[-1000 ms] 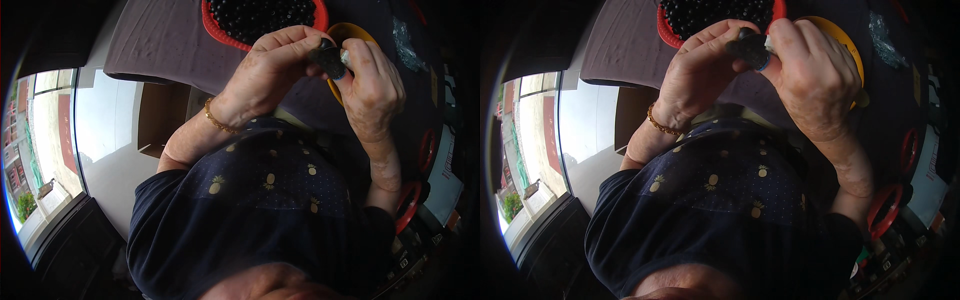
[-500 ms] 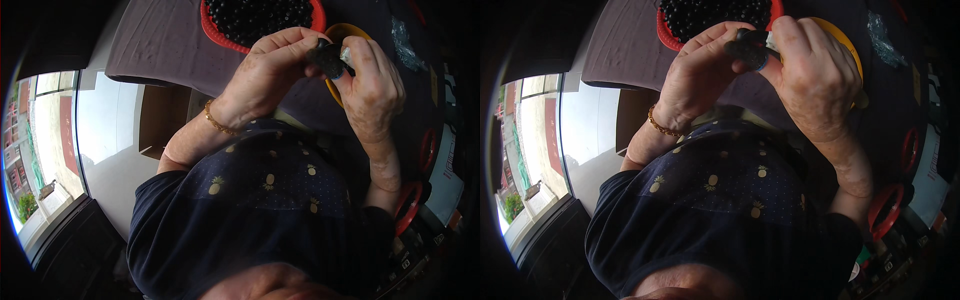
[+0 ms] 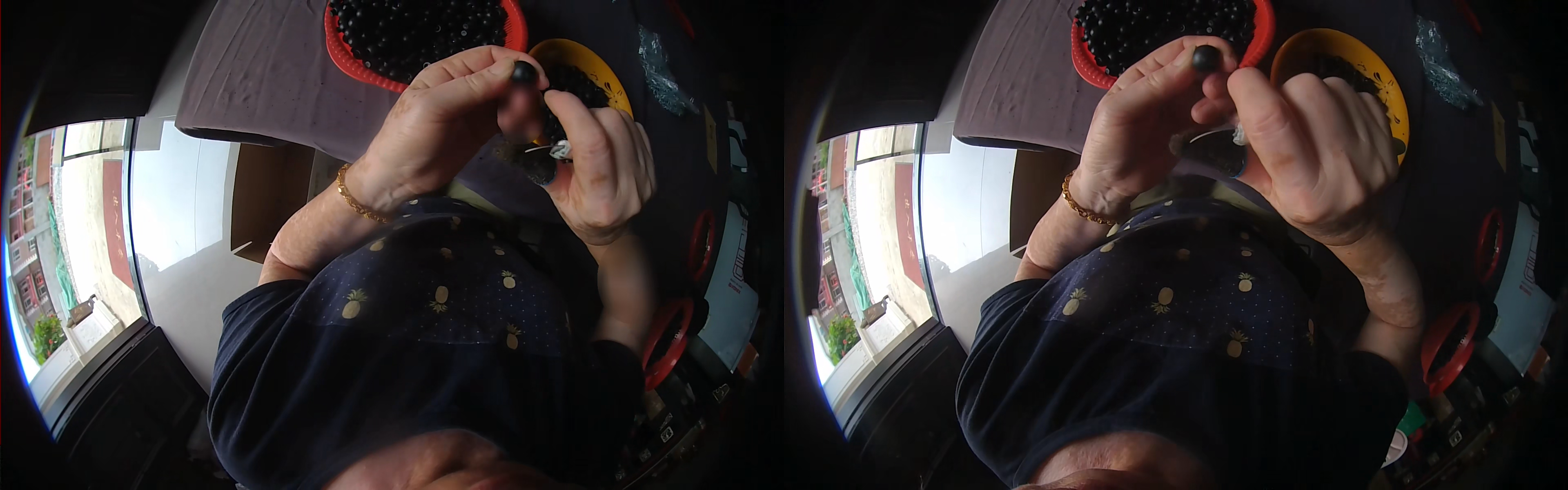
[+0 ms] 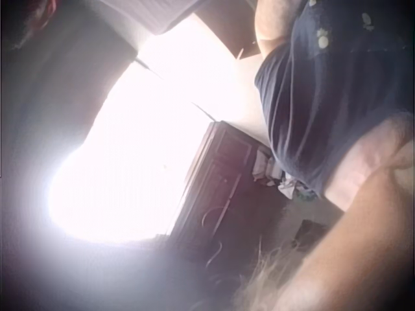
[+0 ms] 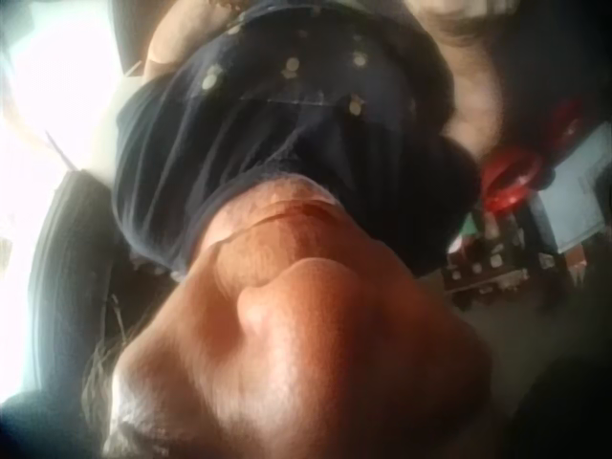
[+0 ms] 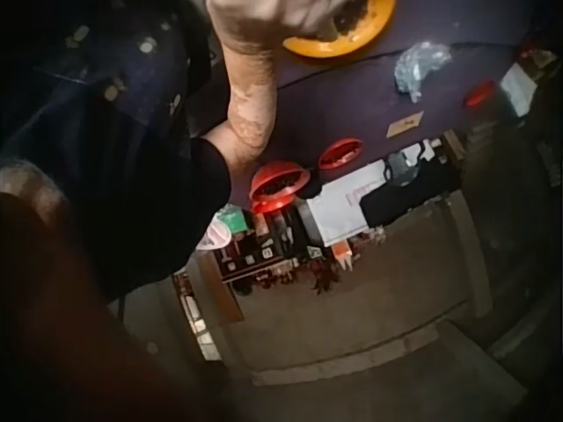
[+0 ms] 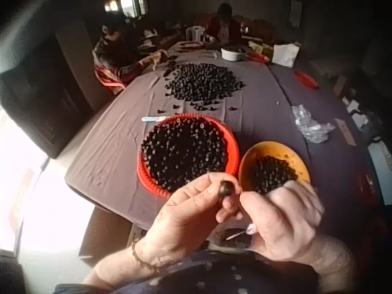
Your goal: The person processes small black spherical components by hand, picking them from a bowl and manipulating them with a hand tool.
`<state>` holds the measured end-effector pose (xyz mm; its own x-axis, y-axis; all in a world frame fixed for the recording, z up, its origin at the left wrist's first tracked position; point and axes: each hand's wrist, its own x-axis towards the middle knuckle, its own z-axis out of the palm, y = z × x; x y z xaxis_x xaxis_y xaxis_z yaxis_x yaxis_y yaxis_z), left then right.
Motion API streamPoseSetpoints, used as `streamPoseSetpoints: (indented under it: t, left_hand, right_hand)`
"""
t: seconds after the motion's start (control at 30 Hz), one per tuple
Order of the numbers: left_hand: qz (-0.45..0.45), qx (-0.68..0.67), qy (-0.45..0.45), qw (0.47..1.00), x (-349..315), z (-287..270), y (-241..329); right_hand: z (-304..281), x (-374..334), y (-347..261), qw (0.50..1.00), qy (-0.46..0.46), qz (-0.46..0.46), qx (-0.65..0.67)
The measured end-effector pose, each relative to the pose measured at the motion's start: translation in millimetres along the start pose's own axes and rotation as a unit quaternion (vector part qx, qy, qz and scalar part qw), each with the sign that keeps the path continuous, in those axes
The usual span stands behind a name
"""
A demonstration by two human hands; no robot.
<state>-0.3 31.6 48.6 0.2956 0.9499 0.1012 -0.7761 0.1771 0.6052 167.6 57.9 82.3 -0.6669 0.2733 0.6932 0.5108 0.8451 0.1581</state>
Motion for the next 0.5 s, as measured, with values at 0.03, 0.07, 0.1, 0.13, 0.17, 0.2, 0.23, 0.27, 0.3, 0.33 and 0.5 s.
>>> streamPoseSetpoints:
  t: [0.03,0.07,0.1,0.13,0.17,0.2,0.23,0.27,0.3,0.33,0.5]
  left_hand:
    - [-0.003,0.007,0.02,1.0,-0.3,2.0,0.1]
    - [-0.004,0.008,0.02,1.0,-0.5,1.7,-0.3]
    - [-0.008,0.002,0.022,1.0,-0.7,1.2,-0.9]
    - [-0.011,-0.003,0.024,1.0,-0.8,0.9,-1.3]
    - [-0.011,-0.002,0.024,1.0,-0.7,0.9,-1.5]
    - [-0.013,0.002,0.03,0.999,-0.4,1.0,-1.6]
    - [-0.015,0.006,0.036,0.999,-0.1,1.2,-1.7]
    - [-0.016,0.006,0.036,0.999,0.2,2.4,-1.8]
    - [-0.015,-0.002,0.051,0.999,0.2,4.4,-1.7]
    - [-0.014,-0.011,0.066,0.998,0.4,5.6,-1.7]
    - [0.001,-0.054,-0.011,0.998,2.9,-10.7,-6.4]
  right_hand:
    - [-0.7,0.6,-2.3,1.0,0.0,0.001,0.0]
    - [-1.1,1.2,-4.3,1.0,0.003,0.002,0.008]
    - [-1.1,1.3,-4.9,1.0,0.006,0.003,0.015]
    - [1.2,-0.1,-3.2,0.999,0.02,-0.004,0.027]
    - [1.9,0.1,-3.2,0.999,0.02,-0.004,0.027]
    - [2.6,0.8,-3.5,1.0,0.014,-0.005,0.015]
    - [3.2,1.2,-3.4,1.0,0.008,-0.007,0.002]
    - [4.4,0.3,-3.2,1.0,0.008,-0.006,0.002]
    - [6.1,-1.1,-3.6,1.0,0.01,-0.001,0.0]
    - [7.4,-1.9,-3.5,1.0,0.012,0.003,-0.003]
    - [8.6,-2.0,-3.5,1.0,0.0,0.001,-0.003]
